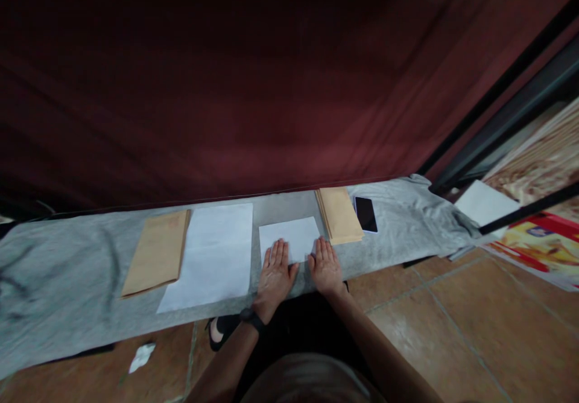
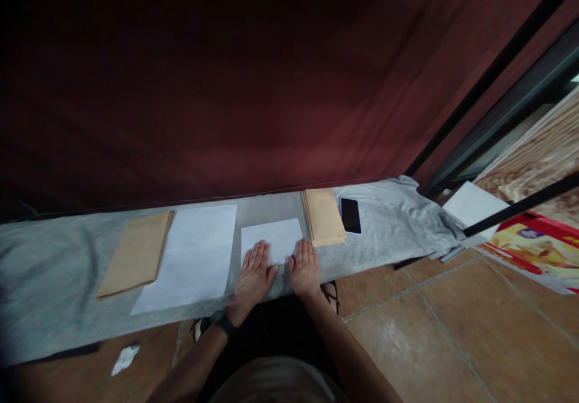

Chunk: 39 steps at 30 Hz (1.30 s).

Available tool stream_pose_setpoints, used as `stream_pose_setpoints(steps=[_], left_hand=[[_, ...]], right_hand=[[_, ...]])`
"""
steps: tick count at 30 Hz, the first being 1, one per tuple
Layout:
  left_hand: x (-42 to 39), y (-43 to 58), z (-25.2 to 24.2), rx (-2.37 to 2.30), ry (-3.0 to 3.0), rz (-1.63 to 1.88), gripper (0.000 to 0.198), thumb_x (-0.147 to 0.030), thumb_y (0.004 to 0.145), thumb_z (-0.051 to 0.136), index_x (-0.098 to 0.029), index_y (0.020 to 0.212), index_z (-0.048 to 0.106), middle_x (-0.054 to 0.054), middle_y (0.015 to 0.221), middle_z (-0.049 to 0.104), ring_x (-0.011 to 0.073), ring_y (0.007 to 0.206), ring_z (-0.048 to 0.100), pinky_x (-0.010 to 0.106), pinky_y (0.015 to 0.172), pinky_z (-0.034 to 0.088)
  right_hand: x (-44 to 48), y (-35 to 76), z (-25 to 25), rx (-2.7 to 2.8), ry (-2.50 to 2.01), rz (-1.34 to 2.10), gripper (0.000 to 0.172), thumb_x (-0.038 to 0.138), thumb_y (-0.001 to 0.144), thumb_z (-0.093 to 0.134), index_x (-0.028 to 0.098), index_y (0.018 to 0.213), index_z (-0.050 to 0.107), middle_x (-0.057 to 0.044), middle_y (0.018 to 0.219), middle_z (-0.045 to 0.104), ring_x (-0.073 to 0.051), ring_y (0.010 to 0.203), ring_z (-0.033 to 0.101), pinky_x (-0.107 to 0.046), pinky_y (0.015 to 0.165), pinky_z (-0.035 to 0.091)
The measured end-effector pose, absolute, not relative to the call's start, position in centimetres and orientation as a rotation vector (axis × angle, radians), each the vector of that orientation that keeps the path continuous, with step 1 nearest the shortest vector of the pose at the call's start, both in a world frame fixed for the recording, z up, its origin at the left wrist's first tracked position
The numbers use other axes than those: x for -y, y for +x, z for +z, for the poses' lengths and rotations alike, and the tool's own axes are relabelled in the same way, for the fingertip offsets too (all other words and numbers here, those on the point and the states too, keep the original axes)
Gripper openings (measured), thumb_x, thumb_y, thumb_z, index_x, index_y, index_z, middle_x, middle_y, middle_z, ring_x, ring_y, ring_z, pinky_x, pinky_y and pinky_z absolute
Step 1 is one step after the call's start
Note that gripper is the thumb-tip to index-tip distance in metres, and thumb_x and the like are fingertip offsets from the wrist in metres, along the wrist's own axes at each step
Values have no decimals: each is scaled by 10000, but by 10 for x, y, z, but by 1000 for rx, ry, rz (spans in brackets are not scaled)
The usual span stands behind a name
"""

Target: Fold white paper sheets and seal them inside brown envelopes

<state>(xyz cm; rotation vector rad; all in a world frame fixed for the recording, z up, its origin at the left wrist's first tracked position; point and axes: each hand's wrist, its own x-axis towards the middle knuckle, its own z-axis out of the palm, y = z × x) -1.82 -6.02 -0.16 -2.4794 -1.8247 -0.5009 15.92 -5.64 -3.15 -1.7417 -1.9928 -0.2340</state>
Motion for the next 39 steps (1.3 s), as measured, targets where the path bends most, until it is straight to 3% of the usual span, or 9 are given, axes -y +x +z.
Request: stream_pose_setpoints(steps=[6,12,16,19,29,39], left_hand=[[61,-20,-1,1842,-2465,-533,603,-353,1009,343,-83,1548,318,179,1592,363,277,1509,278,512,1222,286],[64,-20,-1,1772,-2559,-552,558,-289,1009,315,-118,1538,359,132,1592,386,247,1512,271,489,1235,281],[70,-13,0,1682,-2663,-550,544,-265,1030,238,-88,1533,351,133,1590,396,212,1508,282,449,1231,306],[76,-11,-2,1702,-2651,-529,562,-339,1043,248,-71,1524,359,162,1582,399,239,1505,291,470,1225,311],[89,-30,-8,1942,-2364,-578,688,-501,1017,343,-31,1520,350,234,1567,391,311,1490,320,494,1206,324],[91,-30,-5,1962,-2178,-656,627,-398,1025,349,29,1481,394,285,1486,478,345,1447,396,532,1165,372]], right_hand=[[73,169,-23,2050,-1713,-239,585,288,1042,381,39,1563,282,-229,1545,421,-319,1462,359,-517,1158,341],[81,156,-8,2234,-1594,-64,521,313,1048,363,159,1546,381,-104,1570,426,-258,1464,367,-464,1194,305],[81,146,-2,2308,-1516,32,518,232,1029,334,147,1536,396,-74,1580,414,-213,1464,365,-421,1213,289],[82,147,-4,2343,-1459,31,540,205,1007,349,132,1541,381,-85,1573,425,-212,1460,371,-427,1219,282],[84,169,-12,2223,-1635,-160,556,354,1057,381,53,1524,384,-186,1545,435,-290,1438,409,-460,1178,335],[87,187,-11,2102,-1697,-123,530,347,1071,329,21,1465,470,-218,1495,488,-316,1422,432,-502,1156,370]])
